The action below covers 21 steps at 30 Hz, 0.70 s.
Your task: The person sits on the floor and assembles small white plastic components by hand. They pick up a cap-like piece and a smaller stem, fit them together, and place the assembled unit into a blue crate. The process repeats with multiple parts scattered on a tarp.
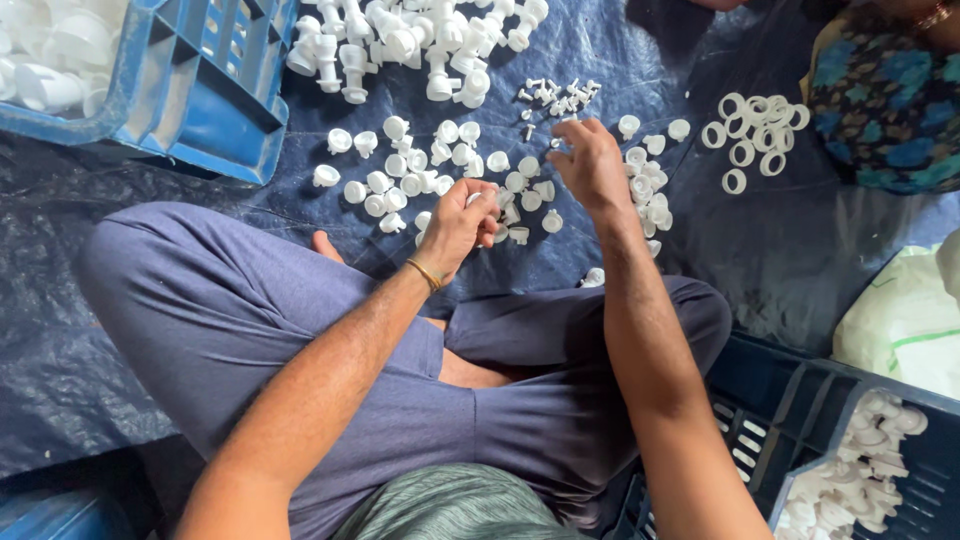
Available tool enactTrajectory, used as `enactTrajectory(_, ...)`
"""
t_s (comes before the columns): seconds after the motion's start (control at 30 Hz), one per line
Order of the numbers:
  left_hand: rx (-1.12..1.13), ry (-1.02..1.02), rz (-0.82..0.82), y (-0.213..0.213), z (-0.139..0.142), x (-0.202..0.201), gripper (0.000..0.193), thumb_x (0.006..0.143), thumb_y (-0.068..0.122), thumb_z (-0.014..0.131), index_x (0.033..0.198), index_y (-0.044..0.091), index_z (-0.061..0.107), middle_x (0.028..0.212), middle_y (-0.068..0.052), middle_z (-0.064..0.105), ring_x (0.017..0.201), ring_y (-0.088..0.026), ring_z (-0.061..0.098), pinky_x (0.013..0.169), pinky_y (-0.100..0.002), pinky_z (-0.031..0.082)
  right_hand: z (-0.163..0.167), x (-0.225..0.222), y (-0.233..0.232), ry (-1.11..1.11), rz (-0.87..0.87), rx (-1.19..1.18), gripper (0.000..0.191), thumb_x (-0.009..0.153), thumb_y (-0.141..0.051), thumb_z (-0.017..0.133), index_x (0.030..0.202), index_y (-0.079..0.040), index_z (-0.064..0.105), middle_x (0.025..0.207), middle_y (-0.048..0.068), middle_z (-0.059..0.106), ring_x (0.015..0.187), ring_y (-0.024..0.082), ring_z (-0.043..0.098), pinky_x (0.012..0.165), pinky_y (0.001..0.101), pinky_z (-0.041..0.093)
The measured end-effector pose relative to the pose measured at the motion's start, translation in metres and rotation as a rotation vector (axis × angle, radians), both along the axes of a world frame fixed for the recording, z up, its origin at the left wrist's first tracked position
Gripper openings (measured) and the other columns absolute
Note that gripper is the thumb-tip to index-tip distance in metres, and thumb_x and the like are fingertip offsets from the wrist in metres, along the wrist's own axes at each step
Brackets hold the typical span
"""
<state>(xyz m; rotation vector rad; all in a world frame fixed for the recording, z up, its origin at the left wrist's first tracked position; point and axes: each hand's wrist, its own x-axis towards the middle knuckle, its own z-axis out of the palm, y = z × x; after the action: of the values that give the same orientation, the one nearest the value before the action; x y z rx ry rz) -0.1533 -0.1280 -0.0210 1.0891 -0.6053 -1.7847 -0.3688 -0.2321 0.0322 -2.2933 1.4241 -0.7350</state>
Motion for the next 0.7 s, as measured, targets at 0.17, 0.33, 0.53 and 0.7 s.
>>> enactTrajectory(0.17, -0.105, -0.038, -0.003, -0.006, 0.002, -0.004, 0.037, 0.097, 0.008, 0.059, 0.132, 0.000, 0.050, 0.108, -0.007, 0.063, 0.090, -0.016, 0.073, 0.071, -0.027, 0.061, -0.025, 0.006, -0.022, 0.123, -0.071, -0.024, 0.013, 0.085, 0.001, 0.081, 0.092, -0.006, 0.074, 0.091, 0.012, 0.073, 0.085, 0.024, 0.072, 0.078, 0.0365, 0.058)
enactTrajectory(0.33, -0.105, -0.029, -0.008, -0.013, 0.020, -0.004, 0.037, 0.100, 0.015, 0.062, 0.133, 0.001, 0.052, 0.111, -0.009, 0.070, 0.091, -0.017, 0.074, 0.074, -0.027, 0.062, -0.005, 0.013, -0.019, -0.560, -0.202, 0.467, 0.022, 0.092, -0.006, 0.072, 0.114, -0.006, 0.067, 0.089, 0.005, 0.073, 0.080, 0.014, 0.073, 0.071, 0.0305, 0.062)
enactTrajectory(0.53, -0.186, -0.096, 0.031, -0.012, 0.038, 0.003, 0.040, 0.099, 0.023, 0.072, 0.133, 0.002, 0.066, 0.100, -0.006, 0.071, 0.087, -0.012, 0.070, 0.072, -0.025, 0.059, 0.038, 0.036, 0.018, -0.900, -0.012, 0.660, 0.016, 0.101, -0.005, 0.068, 0.116, 0.001, 0.070, 0.096, 0.010, 0.074, 0.089, 0.015, 0.074, 0.077, 0.0307, 0.062)
enactTrajectory(0.7, -0.209, 0.022, 0.078, -0.012, 0.046, 0.007, 0.042, 0.095, 0.020, 0.074, 0.133, 0.004, 0.064, 0.105, -0.002, 0.074, 0.089, -0.010, 0.072, 0.072, -0.024, 0.060, 0.042, 0.051, 0.030, -0.898, 0.087, 0.539, 0.011, 0.100, 0.001, 0.071, 0.111, 0.004, 0.068, 0.104, 0.012, 0.077, 0.098, 0.016, 0.075, 0.084, 0.0305, 0.062)
